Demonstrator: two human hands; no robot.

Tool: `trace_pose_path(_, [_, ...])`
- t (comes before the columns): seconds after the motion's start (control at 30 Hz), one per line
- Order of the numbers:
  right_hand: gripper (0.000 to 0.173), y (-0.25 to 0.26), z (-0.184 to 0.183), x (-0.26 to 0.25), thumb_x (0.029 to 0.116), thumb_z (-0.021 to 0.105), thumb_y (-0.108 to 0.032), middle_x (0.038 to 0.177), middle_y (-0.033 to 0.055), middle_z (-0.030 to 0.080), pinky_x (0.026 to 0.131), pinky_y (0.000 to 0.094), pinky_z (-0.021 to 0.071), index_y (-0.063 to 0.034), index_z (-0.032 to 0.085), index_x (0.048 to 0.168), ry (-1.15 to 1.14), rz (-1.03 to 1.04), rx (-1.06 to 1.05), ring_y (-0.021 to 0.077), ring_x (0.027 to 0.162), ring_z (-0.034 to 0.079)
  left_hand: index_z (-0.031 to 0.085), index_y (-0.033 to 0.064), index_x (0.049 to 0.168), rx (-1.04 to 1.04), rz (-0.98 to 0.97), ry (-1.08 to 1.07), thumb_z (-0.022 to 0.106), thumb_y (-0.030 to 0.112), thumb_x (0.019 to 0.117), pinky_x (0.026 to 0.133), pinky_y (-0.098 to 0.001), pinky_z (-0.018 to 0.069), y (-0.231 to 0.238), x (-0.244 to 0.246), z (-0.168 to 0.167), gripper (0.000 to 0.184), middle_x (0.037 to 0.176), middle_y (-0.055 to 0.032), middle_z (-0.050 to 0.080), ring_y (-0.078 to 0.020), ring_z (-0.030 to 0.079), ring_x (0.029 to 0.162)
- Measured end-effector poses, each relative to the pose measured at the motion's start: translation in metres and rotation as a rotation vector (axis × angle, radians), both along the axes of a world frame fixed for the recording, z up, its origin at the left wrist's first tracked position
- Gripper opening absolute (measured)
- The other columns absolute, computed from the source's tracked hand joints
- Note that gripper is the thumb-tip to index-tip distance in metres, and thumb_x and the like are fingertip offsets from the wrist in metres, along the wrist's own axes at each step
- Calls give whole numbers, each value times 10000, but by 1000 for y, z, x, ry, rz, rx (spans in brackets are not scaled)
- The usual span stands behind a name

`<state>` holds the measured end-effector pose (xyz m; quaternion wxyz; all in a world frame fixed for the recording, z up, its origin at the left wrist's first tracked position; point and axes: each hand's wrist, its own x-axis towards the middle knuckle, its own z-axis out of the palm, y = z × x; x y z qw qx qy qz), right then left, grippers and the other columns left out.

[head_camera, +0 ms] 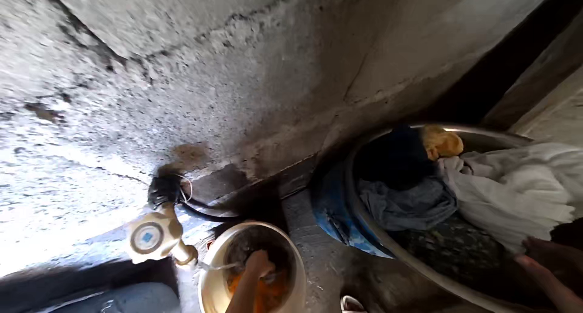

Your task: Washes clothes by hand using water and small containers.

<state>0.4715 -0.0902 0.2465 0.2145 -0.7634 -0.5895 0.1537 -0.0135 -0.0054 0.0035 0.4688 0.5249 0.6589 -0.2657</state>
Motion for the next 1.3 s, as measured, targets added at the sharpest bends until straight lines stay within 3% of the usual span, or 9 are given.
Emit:
trace_pose_path(0.3, [550,0,18,-14,1004,592,-406,1208,321,658,978,671,465,65,635,1284,-89,2,-22,505,1111,640,691,-7,1204,357,598,-274,827,153,828,1000,-528,542,-93,-68,166,431,1109,-189,731,-296,707,1066])
trace_pose_path(0.5, [510,2,21,-134,963,630,-393,1219,286,675,996,677,463,15,683,1265,8,222,94,505,1146,629,691,-16,1201,448,679,-313,788,120,859,1003,-509,538,-106,-76,216,380,1107,-189,732,-283,706,1066])
trace_pose_path(0.67, [742,-3,-6,-296,914,760,-327,1494,209,524,1182,513,378,-33,455,1524,489,652,-625,346,1388,503,680,-43,1132,563,1004,-609,741,-14,819,861,-364,608,-124,-64,260,320,999,-121,746,-155,724,912])
trace_pose_path(0.73, [804,-5,-25,-342,891,785,-331,1483,252,506,1174,501,382,14,421,1520,511,733,-734,362,1370,506,672,-44,1145,562,1020,-669,747,-1,835,870,-359,610,-125,-62,274,322,1013,-122,746,-155,726,923])
trace_pose_path(0.8, [564,1,-24,-363,954,707,-285,1361,273,591,1131,536,401,49,557,1383,379,703,-772,392,1298,554,673,-46,1157,528,943,-600,747,125,922,904,-395,594,-119,-65,282,300,1032,-146,735,-185,719,948])
trace_pose_path(0.9, [444,13,-14,-363,987,663,-297,1273,244,650,1073,575,438,9,631,1308,232,596,-802,391,1230,601,671,-78,1185,426,644,-244,540,392,1070,1026,-570,486,-102,-74,290,501,1131,-278,693,-382,670,1118])
trace_pose_path(1.07, [458,28,-14,-364,970,690,-368,1270,206,661,1049,576,451,-54,644,1300,87,608,-791,375,1224,608,627,-49,1304,428,519,-169,473,387,1096,1111,-569,429,-94,-67,298,507,1295,-286,635,-403,596,1267])
trace_pose_path(1.23, [1146,15,-17,-397,739,916,-330,1572,209,414,1214,495,320,-56,230,1615,402,767,-763,330,1457,405,641,-46,1282,507,609,-372,491,310,1097,1073,-552,457,-115,-70,353,428,1208,-263,678,-363,647,1178])
trace_pose_path(1.3, [1105,8,-16,-408,713,914,-142,1519,242,461,1172,484,384,-19,256,1592,578,746,-753,336,1394,477,664,-52,1230,585,682,-510,525,267,1082,1020,-489,511,-136,-73,370,379,1122,-214,710,-284,687,1079])
